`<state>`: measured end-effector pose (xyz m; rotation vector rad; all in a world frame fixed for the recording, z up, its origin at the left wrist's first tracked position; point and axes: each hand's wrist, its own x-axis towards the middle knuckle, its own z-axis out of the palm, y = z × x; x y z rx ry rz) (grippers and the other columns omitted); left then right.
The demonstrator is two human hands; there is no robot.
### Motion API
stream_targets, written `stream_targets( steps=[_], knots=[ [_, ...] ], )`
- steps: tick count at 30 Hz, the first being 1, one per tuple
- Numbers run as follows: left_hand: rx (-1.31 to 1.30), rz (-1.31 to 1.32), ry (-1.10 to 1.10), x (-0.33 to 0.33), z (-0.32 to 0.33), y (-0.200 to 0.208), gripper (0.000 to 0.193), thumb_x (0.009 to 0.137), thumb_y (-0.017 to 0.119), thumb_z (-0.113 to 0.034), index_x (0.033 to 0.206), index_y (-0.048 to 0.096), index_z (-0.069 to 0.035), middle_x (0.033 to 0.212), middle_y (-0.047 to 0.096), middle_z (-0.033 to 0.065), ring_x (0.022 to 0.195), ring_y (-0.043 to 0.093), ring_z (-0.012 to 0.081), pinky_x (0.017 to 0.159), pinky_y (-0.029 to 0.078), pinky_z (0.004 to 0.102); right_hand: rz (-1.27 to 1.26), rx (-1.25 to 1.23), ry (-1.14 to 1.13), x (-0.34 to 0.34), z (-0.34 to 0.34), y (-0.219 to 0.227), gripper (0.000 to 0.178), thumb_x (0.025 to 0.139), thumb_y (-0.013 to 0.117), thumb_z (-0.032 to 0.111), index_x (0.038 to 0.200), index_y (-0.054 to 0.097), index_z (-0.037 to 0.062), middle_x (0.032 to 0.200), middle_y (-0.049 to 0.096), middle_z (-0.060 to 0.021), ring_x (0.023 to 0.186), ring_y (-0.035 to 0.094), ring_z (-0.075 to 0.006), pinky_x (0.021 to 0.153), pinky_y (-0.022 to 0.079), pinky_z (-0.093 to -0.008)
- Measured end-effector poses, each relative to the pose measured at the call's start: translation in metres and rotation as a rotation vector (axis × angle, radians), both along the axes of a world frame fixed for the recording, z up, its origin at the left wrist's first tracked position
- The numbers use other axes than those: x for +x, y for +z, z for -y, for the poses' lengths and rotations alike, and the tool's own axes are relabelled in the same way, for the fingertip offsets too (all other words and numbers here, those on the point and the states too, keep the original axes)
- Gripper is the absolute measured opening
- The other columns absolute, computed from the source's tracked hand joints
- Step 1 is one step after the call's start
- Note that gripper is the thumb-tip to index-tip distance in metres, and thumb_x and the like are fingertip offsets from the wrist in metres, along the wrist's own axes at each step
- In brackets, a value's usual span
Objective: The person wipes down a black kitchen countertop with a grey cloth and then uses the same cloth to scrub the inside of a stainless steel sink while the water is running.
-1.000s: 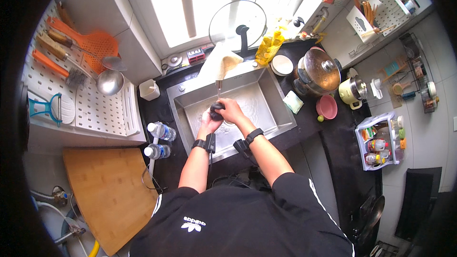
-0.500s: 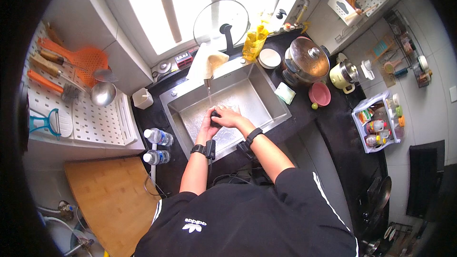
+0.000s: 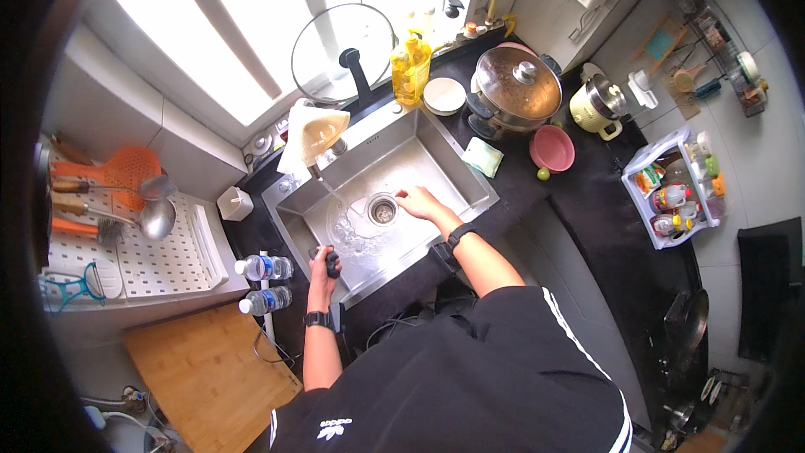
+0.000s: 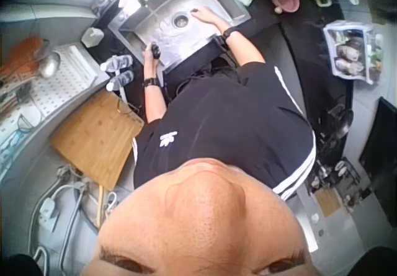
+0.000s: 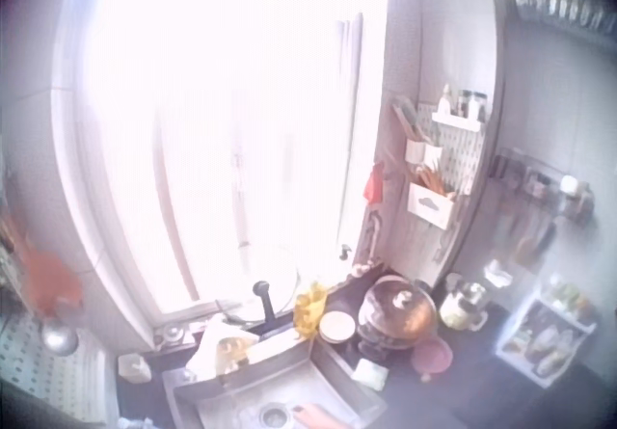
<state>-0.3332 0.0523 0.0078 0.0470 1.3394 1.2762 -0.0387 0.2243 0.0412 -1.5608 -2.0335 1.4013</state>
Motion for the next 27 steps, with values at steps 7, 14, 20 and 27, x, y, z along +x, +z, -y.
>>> stream_targets(
  steps=[7,14,20,27],
  knots=[
    [-0.17,-0.213,0.054,0.008,0.031,0.024,0.036,0.084,0.066,-0.01,0.119,0.058,-0.007,0.081,0.057,0.0032,0.058,0.057,0.0133,0.044,0.046,0.0286,-0.311,-0.07,-0.214,-0.055,-0.076,-0.06,0.025,0.092,0.064,0.019,0.112,0.068,0.0051,0.098,0.072,-0.0096,0.082,0.068,-0.0154,0.076,0.055,-0.0322],
    [-0.289,-0.253,0.109,0.04,0.044,0.031,0.027,0.085,0.068,-0.013,0.111,0.066,-0.006,0.081,0.056,0.0017,0.063,0.054,0.0123,0.047,0.047,0.0277,-0.49,-0.236,-0.404,-0.103,-0.122,-0.076,0.046,0.091,0.066,0.021,0.133,0.06,0.0056,0.126,0.067,-0.0122,0.105,0.066,-0.0192,0.085,0.053,-0.0321],
    [-0.34,-0.254,0.213,0.046,0.057,0.038,0.026,0.086,0.068,-0.014,0.11,0.064,-0.006,0.081,0.054,0.0016,0.065,0.056,0.0124,0.047,0.048,0.0285,-0.187,0.143,0.051,-0.127,-0.127,0.001,0.037,0.086,0.069,0.041,0.108,0.073,0.011,0.103,0.073,-0.016,0.097,0.071,-0.0302,0.082,0.056,-0.0397],
    [-0.294,-0.22,0.22,0.042,0.034,0.041,0.028,0.088,0.067,-0.014,0.115,0.062,-0.007,0.082,0.055,0.0016,0.064,0.057,0.0121,0.049,0.049,0.0283,-0.768,-0.765,-0.027,-0.195,-0.133,-0.021,0.037,0.1,0.056,0.039,0.124,0.063,0.0118,0.109,0.072,-0.0063,0.093,0.071,-0.0229,0.08,0.058,-0.0395]
  ],
)
